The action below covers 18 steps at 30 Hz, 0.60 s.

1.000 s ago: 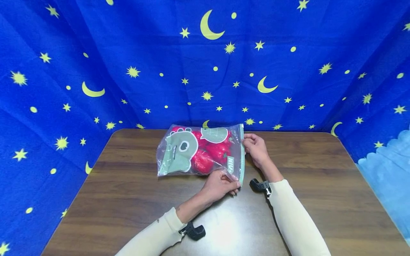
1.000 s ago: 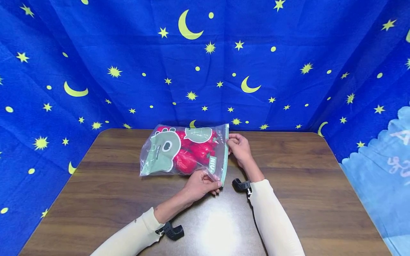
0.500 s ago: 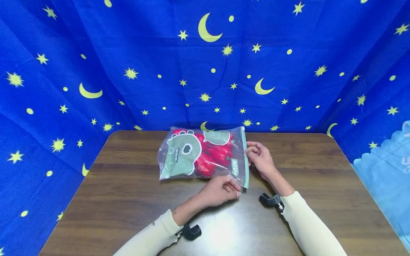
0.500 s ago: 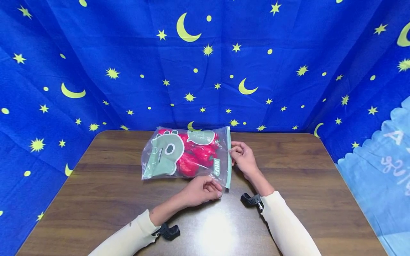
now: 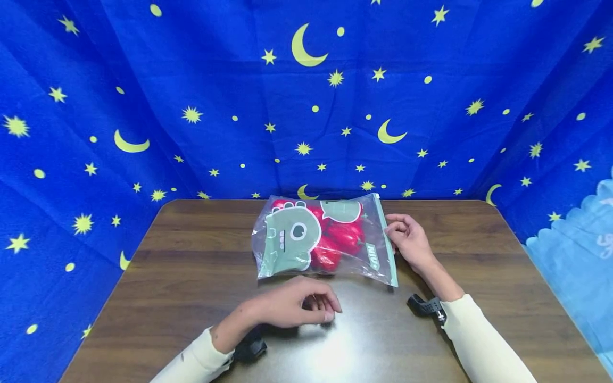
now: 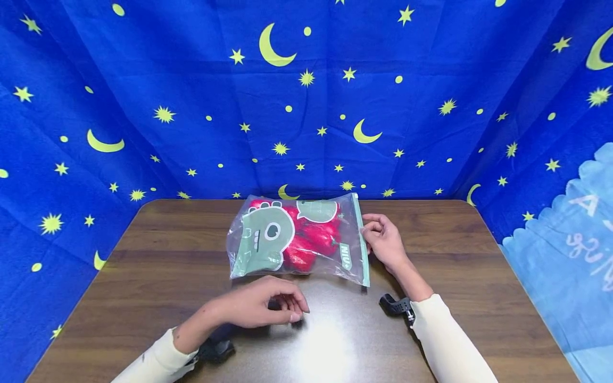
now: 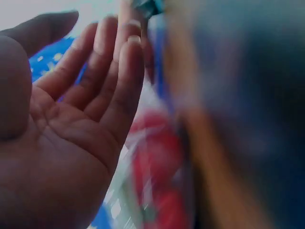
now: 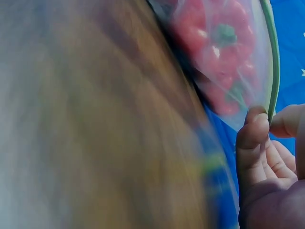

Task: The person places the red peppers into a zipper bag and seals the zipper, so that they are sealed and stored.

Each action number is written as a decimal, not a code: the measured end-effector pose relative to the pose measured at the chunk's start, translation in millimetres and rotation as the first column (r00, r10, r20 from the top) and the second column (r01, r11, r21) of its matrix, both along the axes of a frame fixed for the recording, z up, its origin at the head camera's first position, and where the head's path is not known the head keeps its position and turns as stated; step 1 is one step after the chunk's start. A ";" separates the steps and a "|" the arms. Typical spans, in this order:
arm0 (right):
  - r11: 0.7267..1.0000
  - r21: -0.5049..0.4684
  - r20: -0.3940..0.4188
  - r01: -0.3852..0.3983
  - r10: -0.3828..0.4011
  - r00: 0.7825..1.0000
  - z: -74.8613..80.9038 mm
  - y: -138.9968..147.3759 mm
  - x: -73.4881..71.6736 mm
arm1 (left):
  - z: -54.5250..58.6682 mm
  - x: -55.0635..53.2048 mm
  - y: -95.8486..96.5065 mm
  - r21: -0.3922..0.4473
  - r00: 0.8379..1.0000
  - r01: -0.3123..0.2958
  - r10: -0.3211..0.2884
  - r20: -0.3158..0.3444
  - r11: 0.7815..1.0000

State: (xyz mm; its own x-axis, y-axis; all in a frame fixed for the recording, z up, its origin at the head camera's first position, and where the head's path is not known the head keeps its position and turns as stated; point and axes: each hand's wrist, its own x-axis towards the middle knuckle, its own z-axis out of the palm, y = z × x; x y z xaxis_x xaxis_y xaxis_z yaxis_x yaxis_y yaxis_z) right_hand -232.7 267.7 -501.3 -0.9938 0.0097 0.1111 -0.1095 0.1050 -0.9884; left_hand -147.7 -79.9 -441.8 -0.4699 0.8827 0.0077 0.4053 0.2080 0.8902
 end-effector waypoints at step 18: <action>0.993 0.113 -0.114 0.016 -0.003 0.993 6.1 56.4 14.7 | 22.8 -69.3 -104.2 0.064 0.674 -0.631 0.588 -0.447 0.773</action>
State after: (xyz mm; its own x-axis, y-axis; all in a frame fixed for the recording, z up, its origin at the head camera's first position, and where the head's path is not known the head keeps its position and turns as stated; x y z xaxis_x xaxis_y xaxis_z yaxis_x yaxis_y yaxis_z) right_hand -217.9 324.1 -495.2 -0.9745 0.0001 0.2243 -0.2190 0.2174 -0.9512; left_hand -216.9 -184.1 -418.9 -0.8711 0.4077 0.2738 0.4832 0.6120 0.6261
